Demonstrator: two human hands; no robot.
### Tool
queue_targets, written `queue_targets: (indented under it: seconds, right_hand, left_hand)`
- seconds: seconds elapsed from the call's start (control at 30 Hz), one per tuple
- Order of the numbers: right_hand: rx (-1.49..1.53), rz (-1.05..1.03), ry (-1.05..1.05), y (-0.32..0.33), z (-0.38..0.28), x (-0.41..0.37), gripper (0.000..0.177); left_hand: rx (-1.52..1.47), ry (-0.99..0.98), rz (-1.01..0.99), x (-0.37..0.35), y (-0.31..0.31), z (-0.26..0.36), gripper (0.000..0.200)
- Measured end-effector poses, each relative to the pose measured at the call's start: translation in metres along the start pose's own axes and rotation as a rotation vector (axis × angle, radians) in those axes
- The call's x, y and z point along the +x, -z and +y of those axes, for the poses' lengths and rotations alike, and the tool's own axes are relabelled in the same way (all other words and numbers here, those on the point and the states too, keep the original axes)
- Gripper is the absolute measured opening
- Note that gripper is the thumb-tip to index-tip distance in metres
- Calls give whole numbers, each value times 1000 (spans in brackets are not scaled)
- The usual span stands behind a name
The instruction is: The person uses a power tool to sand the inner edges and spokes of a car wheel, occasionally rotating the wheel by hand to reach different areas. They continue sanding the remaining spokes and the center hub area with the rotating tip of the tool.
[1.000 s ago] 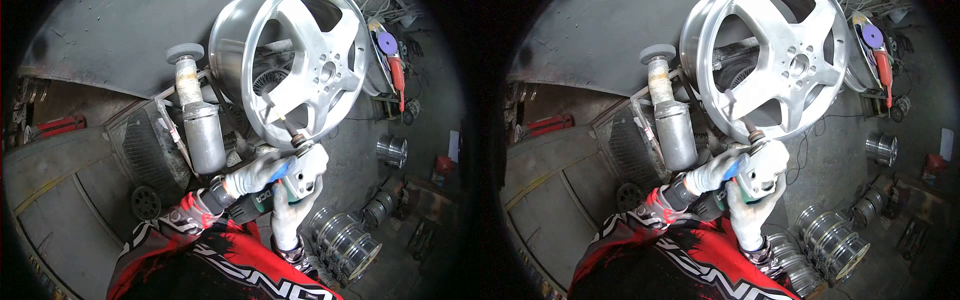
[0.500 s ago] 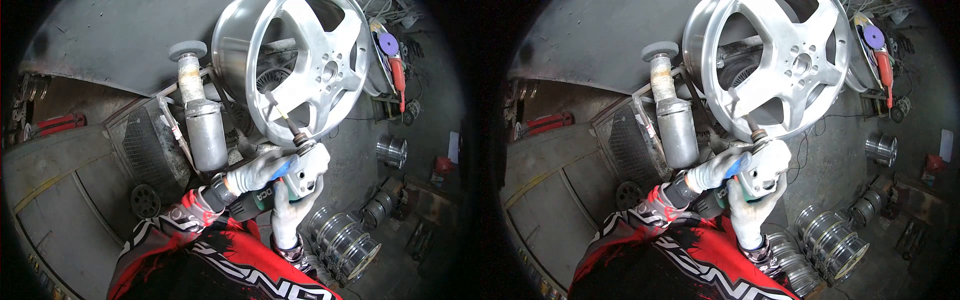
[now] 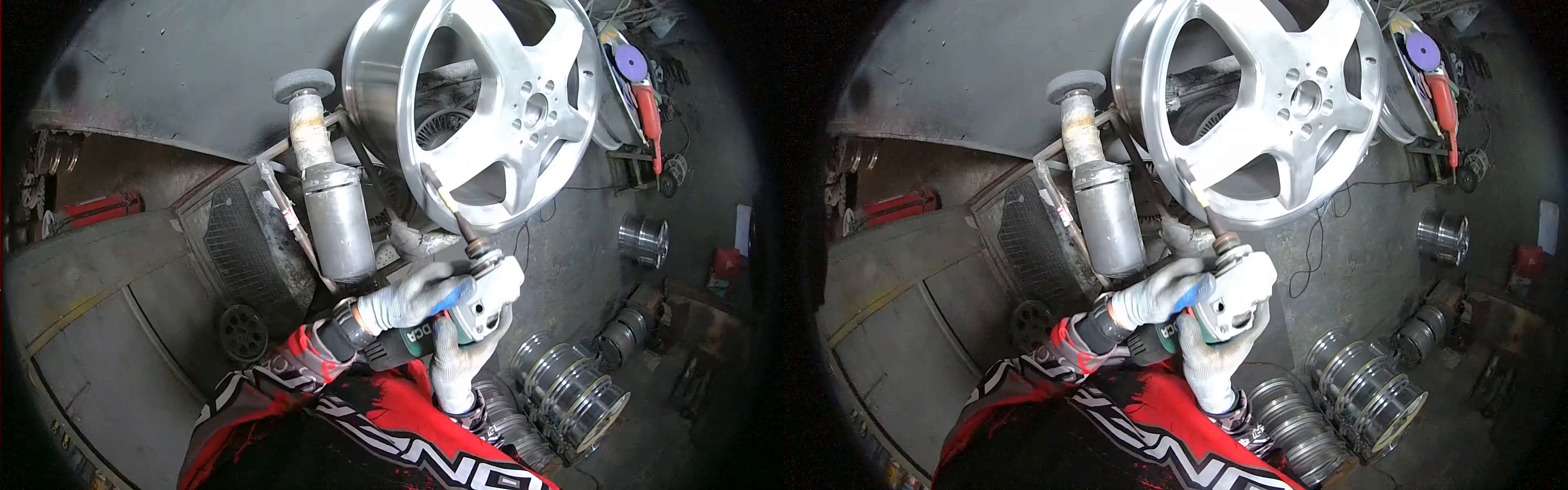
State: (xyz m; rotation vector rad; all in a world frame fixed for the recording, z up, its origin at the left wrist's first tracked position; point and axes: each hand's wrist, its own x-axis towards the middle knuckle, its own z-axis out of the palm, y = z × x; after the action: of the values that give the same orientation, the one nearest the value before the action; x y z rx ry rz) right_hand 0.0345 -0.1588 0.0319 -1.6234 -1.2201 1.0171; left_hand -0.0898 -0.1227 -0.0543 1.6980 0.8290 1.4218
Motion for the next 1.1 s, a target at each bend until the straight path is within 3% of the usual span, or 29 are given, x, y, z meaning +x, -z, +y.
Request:
queue_targets:
  seconds: [0.03,0.17,0.23,0.27,0.37,0.4,0.5,0.53,0.57,0.63,0.67,0.7,0.77,0.8,0.83,0.9,0.93,0.97,1.03,1.07,1.1]
  right_hand:
    - [2,3,1,3,2,-2,98]
    - [99,-72,36,15,17,-3,94]
    - [166,-87,41,15,18,11,90]
    - [168,-87,66,16,18,19,87]
    - [200,-9,61,12,15,37,82]
    - [200,-9,62,13,15,40,82]
    - [232,2,27,16,15,44,82]
    - [253,-24,9,16,14,41,86]
    - [278,-50,-11,17,14,38,91]
    - [251,-92,-43,20,15,30,89]
    - [239,-94,-57,21,15,27,89]
    - [225,-96,-70,22,16,25,88]
    - [239,-118,-62,26,20,32,88]
    - [251,-141,-55,29,22,37,88]
    - [252,-143,-52,32,22,43,88]
    - [274,-119,-52,37,24,61,88]
    - [273,-115,2,39,26,72,87]
    - [299,-109,10,41,22,82,82]
    - [340,-78,16,42,20,102,77]
    - [364,-94,3,44,18,111,74]
    - [364,-99,4,45,19,115,74]
  left_hand:
    - [-455,466,-165,10,8,16,38]
    - [-411,476,-67,14,-1,25,37]
    - [90,84,-32,23,-2,15,35]
    - [154,-4,-24,29,-3,11,35]
    - [134,-10,-66,50,-7,-1,34]
    - [-236,266,-102,70,3,18,31]
    - [-141,356,-227,65,-2,7,31]
    - [-39,151,-116,58,-7,5,31]
    - [61,71,-96,49,-7,6,32]
    - [-95,199,-78,41,-6,17,36]
    - [229,23,-64,31,-8,16,40]
    - [230,22,-65,34,-8,22,40]
    - [-46,369,-60,46,-6,36,44]
    - [460,-49,1,33,-17,16,38]
    - [463,-52,3,39,-20,13,38]
    - [-84,293,-67,60,-27,3,32]
    - [-43,189,-12,78,-25,7,28]
    - [-266,340,-19,96,-22,15,27]
    - [-90,247,-73,114,-27,-1,30]
    - [-311,377,10,125,-31,-3,34]
    - [-406,513,-85,135,-31,-10,37]
